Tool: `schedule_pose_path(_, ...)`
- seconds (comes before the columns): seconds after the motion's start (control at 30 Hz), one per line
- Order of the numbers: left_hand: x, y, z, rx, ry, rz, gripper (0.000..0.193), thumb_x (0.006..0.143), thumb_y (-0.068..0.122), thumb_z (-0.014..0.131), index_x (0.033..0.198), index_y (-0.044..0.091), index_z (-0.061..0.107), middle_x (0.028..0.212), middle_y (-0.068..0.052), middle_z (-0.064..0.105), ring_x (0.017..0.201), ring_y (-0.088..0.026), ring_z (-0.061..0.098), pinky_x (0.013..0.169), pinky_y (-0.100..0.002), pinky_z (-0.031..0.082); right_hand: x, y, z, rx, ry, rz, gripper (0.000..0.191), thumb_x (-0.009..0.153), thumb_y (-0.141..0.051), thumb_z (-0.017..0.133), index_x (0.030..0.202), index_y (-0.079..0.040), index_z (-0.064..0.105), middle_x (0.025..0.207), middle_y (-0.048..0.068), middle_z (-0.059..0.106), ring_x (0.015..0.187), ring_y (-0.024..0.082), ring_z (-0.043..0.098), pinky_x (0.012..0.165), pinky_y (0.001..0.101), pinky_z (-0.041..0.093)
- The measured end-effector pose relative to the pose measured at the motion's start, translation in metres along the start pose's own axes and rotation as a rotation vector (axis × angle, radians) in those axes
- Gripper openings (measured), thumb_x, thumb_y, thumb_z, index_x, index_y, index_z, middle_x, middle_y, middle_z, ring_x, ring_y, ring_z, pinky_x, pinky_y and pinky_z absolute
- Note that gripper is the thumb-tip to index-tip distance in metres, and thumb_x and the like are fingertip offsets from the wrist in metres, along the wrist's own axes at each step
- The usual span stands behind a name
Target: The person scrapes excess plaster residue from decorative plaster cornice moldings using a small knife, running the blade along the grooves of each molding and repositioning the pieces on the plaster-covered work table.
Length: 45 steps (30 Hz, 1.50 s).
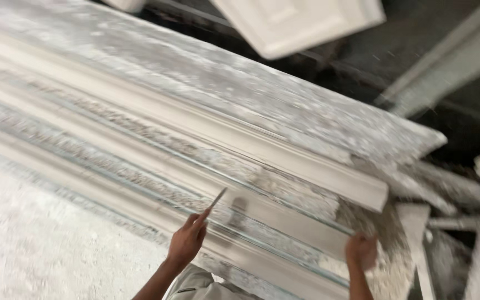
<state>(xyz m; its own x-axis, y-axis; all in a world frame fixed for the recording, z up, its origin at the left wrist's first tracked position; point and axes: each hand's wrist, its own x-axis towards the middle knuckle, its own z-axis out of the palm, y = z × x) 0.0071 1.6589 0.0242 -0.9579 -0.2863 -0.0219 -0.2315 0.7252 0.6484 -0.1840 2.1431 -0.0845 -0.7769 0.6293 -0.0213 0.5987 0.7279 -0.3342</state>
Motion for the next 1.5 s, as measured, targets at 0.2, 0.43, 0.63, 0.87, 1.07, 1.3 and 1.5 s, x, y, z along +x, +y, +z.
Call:
schedule_pose_path(0.2, -0.112, -0.117, -0.024, -0.273, 0.372, -0.455, 0.066, 0.094, 0.017, 0.062, 0.154, 0.011, 0.035, 0.109, -0.018, 0.068, 0.088, -0.031, 0.073, 0.072, -0.045, 0.059, -0.063, -0.06, -0.006, -0.424, 0.646, -0.507, 0.032, 0.107, -0.023, 0.061, 0.13, -0.002, 0.058, 0.119, 0.02, 0.063, 0.113, 0.035, 0.062, 0.104, 0.0524, 0.047)
schedule_pose_path(0.43, -0.151, -0.272, -0.039, -0.359, 0.596, -0.457, 0.056, 0.091, 0.014, 0.064, 0.144, 0.006, 0.047, 0.11, -0.022, 0.066, 0.091, -0.033, 0.071, 0.076, -0.042, 0.059, -0.307, -0.237, 0.075, 0.453, 0.281, -1.23, 0.04, 0.095, -0.019, 0.059, 0.13, -0.001, 0.058, 0.128, 0.022, 0.061, 0.119, 0.044, 0.058, 0.1, 0.0604, 0.046)
schedule_pose_path(0.63, -0.164, -0.379, -0.209, -0.255, 0.6, -0.525, 0.055, 0.091, 0.015, 0.064, 0.144, 0.005, 0.05, 0.106, -0.018, 0.062, 0.087, -0.034, 0.066, 0.072, -0.044, 0.056, -0.566, -0.377, 0.129, 0.605, -0.696, -1.051, 0.041, 0.101, -0.022, 0.056, 0.138, -0.005, 0.055, 0.131, 0.016, 0.059, 0.107, 0.024, 0.066, 0.081, 0.0383, 0.058)
schedule_pose_path(0.87, -0.155, -0.479, -0.404, -0.35, 0.692, -0.873, 0.056, 0.098, 0.017, 0.057, 0.15, 0.005, 0.041, 0.107, -0.016, 0.057, 0.081, -0.029, 0.063, 0.07, -0.043, 0.054, -0.715, -0.53, 0.14, 0.624, -0.975, -1.038, 0.03, 0.1, -0.028, 0.06, 0.113, -0.004, 0.072, 0.096, 0.007, 0.072, 0.06, 0.016, 0.071, 0.055, 0.0305, 0.057)
schedule_pose_path(1.07, -0.094, -0.594, -0.41, -0.257, 0.975, -0.757, 0.063, 0.089, 0.014, 0.065, 0.148, 0.0, 0.045, 0.109, -0.022, 0.06, 0.091, -0.033, 0.064, 0.079, -0.044, 0.054, -0.754, -0.634, 0.201, 0.447, -0.811, -1.204, 0.036, 0.103, -0.034, 0.065, 0.09, -0.003, 0.079, 0.061, 0.012, 0.067, 0.052, 0.016, 0.057, 0.055, 0.0327, 0.049)
schedule_pose_path(1.3, -0.004, -0.712, -0.482, -0.191, 0.883, -0.808, 0.064, 0.086, 0.015, 0.068, 0.146, 0.003, 0.048, 0.099, -0.019, 0.062, 0.085, -0.031, 0.063, 0.075, -0.043, 0.054, -0.814, -0.819, 0.256, 0.574, -0.787, -1.267, 0.031, 0.101, -0.032, 0.059, 0.106, -0.007, 0.075, 0.092, 0.013, 0.074, 0.08, 0.023, 0.065, 0.074, 0.0354, 0.052)
schedule_pose_path(1.5, 0.089, -0.782, -0.618, -0.279, 0.708, -0.834, 0.061, 0.097, 0.018, 0.059, 0.152, -0.001, 0.039, 0.103, -0.018, 0.057, 0.083, -0.027, 0.06, 0.071, -0.041, 0.053, -0.841, -1.005, 0.291, 0.5, -0.413, -1.491, 0.039, 0.101, -0.034, 0.062, 0.133, -0.012, 0.06, 0.132, 0.012, 0.064, 0.132, 0.031, 0.055, 0.118, 0.0529, 0.036)
